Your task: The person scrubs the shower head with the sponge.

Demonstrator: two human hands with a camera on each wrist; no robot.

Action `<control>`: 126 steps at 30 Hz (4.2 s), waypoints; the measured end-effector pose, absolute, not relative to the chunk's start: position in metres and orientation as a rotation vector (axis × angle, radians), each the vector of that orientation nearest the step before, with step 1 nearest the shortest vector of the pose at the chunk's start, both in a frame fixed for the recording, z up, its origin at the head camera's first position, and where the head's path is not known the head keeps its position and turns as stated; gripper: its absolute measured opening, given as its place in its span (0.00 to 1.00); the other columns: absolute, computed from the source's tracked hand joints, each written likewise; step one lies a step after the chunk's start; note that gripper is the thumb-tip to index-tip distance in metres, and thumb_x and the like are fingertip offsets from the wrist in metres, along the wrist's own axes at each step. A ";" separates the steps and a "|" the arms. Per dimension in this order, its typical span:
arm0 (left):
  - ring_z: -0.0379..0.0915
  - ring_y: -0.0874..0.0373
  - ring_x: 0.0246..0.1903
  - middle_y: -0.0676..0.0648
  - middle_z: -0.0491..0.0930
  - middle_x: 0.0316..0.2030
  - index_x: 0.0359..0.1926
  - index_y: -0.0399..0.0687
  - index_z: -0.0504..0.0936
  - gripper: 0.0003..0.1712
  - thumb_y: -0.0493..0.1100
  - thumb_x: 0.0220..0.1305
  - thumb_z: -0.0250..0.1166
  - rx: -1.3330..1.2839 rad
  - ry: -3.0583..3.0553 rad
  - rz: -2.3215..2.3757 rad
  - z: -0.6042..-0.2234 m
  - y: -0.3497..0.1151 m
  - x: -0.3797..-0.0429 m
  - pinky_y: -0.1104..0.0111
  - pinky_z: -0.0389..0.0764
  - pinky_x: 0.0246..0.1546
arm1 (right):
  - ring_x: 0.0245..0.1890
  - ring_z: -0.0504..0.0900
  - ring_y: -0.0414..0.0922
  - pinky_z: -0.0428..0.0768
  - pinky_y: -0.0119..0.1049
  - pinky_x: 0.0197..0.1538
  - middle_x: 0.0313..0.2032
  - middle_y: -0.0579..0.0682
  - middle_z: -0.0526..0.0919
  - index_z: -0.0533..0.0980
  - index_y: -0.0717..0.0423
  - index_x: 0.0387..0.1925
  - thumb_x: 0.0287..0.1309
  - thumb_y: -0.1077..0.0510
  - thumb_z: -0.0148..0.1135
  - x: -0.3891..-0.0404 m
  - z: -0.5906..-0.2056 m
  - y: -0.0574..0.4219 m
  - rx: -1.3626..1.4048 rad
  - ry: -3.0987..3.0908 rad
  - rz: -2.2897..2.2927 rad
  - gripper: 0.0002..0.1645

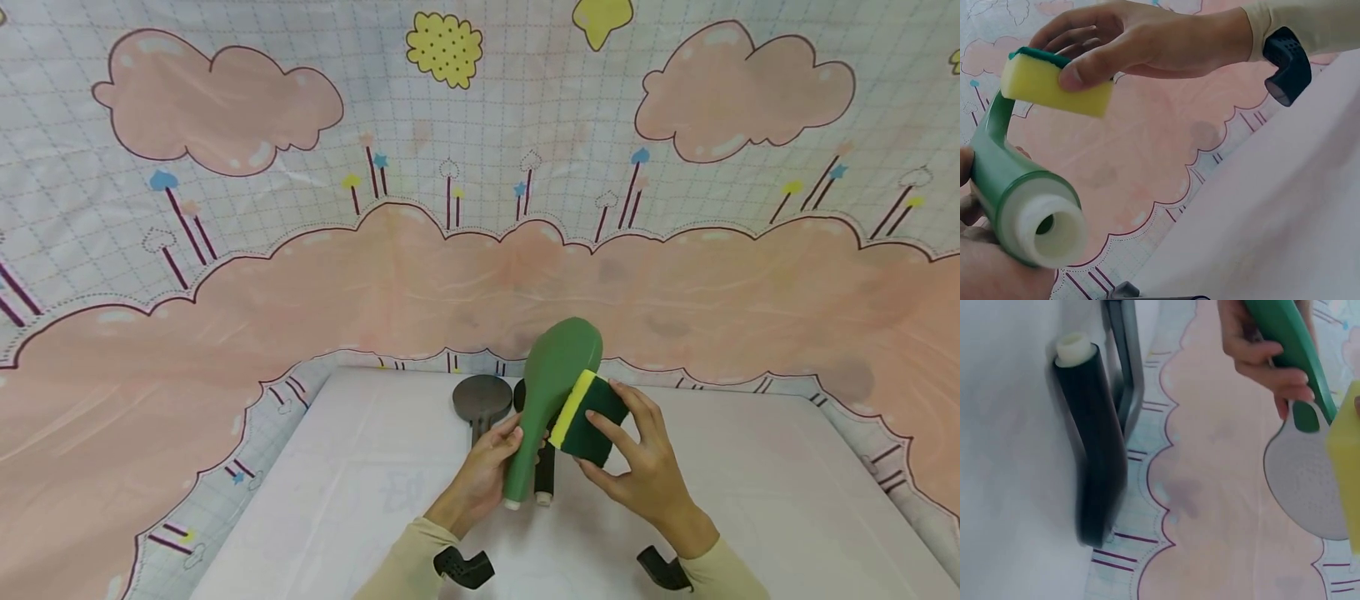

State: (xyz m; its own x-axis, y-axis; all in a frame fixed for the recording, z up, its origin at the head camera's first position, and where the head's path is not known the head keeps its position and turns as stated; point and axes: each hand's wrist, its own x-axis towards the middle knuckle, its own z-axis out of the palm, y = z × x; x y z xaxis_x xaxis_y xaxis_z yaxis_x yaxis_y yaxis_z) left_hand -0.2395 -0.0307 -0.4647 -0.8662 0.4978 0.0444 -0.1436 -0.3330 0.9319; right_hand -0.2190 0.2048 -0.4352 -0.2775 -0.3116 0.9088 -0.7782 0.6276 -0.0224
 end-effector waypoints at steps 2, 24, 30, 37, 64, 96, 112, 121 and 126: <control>0.74 0.59 0.53 0.42 0.74 0.58 0.75 0.40 0.54 0.35 0.52 0.76 0.50 0.467 1.524 2.217 -0.465 -0.033 -0.239 0.66 0.74 0.57 | 0.60 0.68 0.63 0.57 0.30 0.73 0.61 0.72 0.71 0.80 0.57 0.51 0.61 0.36 0.60 -0.220 -0.433 0.208 0.862 -1.844 0.593 0.31; 0.75 0.64 0.52 0.53 0.80 0.53 0.75 0.39 0.54 0.35 0.50 0.75 0.51 0.557 1.550 2.047 -0.474 -0.067 -0.240 0.70 0.75 0.52 | 0.68 0.66 0.48 0.63 0.21 0.67 0.63 0.72 0.68 0.79 0.62 0.53 0.56 0.32 0.63 -0.220 -0.424 0.231 0.773 -1.908 0.839 0.40; 0.73 0.60 0.52 0.55 0.79 0.52 0.76 0.40 0.54 0.35 0.49 0.75 0.52 0.600 1.584 1.970 -0.475 -0.082 -0.241 0.70 0.75 0.50 | 0.68 0.66 0.46 0.65 0.20 0.65 0.65 0.70 0.68 0.78 0.64 0.52 0.54 0.30 0.63 -0.222 -0.426 0.238 0.790 -1.913 0.915 0.43; 0.72 0.56 0.57 0.52 0.76 0.58 0.75 0.40 0.55 0.33 0.46 0.76 0.52 0.646 1.597 1.946 -0.477 -0.088 -0.241 0.68 0.74 0.54 | 0.68 0.66 0.44 0.66 0.17 0.62 0.66 0.68 0.68 0.78 0.62 0.53 0.53 0.31 0.65 -0.223 -0.426 0.245 0.759 -1.941 0.945 0.42; 0.73 0.64 0.52 0.33 0.68 0.66 0.74 0.34 0.56 0.35 0.36 0.70 0.58 0.489 1.609 2.197 -0.470 -0.009 -0.242 0.71 0.73 0.53 | 0.69 0.61 0.35 0.61 0.12 0.60 0.68 0.63 0.66 0.79 0.59 0.54 0.30 0.61 0.81 -0.208 -0.433 0.291 0.530 -2.062 0.846 0.41; 0.77 0.58 0.44 0.35 0.78 0.52 0.68 0.31 0.64 0.33 0.26 0.62 0.60 0.191 1.503 2.488 -0.506 0.122 -0.251 0.67 0.78 0.51 | 0.69 0.56 0.27 0.58 0.07 0.57 0.67 0.68 0.65 0.78 0.61 0.55 0.26 0.67 0.80 -0.189 -0.452 0.318 0.395 -2.140 0.824 0.43; 0.79 0.57 0.43 0.38 0.82 0.48 0.63 0.32 0.70 0.29 0.26 0.59 0.62 0.012 1.586 2.432 -0.521 0.144 -0.261 0.64 0.79 0.49 | 0.69 0.56 0.26 0.58 0.08 0.59 0.68 0.66 0.65 0.78 0.60 0.55 0.27 0.68 0.80 -0.188 -0.464 0.318 0.387 -2.159 0.846 0.44; 0.79 0.55 0.45 0.39 0.82 0.48 0.61 0.31 0.71 0.27 0.27 0.60 0.62 -0.051 1.591 2.406 -0.523 0.150 -0.264 0.63 0.79 0.50 | 0.68 0.55 0.22 0.57 0.06 0.57 0.68 0.65 0.65 0.78 0.59 0.55 0.26 0.67 0.81 -0.187 -0.465 0.315 0.362 -2.175 0.829 0.44; 0.78 0.55 0.44 0.38 0.81 0.49 0.61 0.31 0.71 0.26 0.27 0.60 0.63 -0.060 1.616 2.407 -0.526 0.150 -0.267 0.63 0.79 0.49 | 0.68 0.55 0.23 0.57 0.06 0.57 0.68 0.65 0.65 0.78 0.59 0.55 0.27 0.67 0.81 -0.187 -0.466 0.316 0.359 -2.175 0.828 0.44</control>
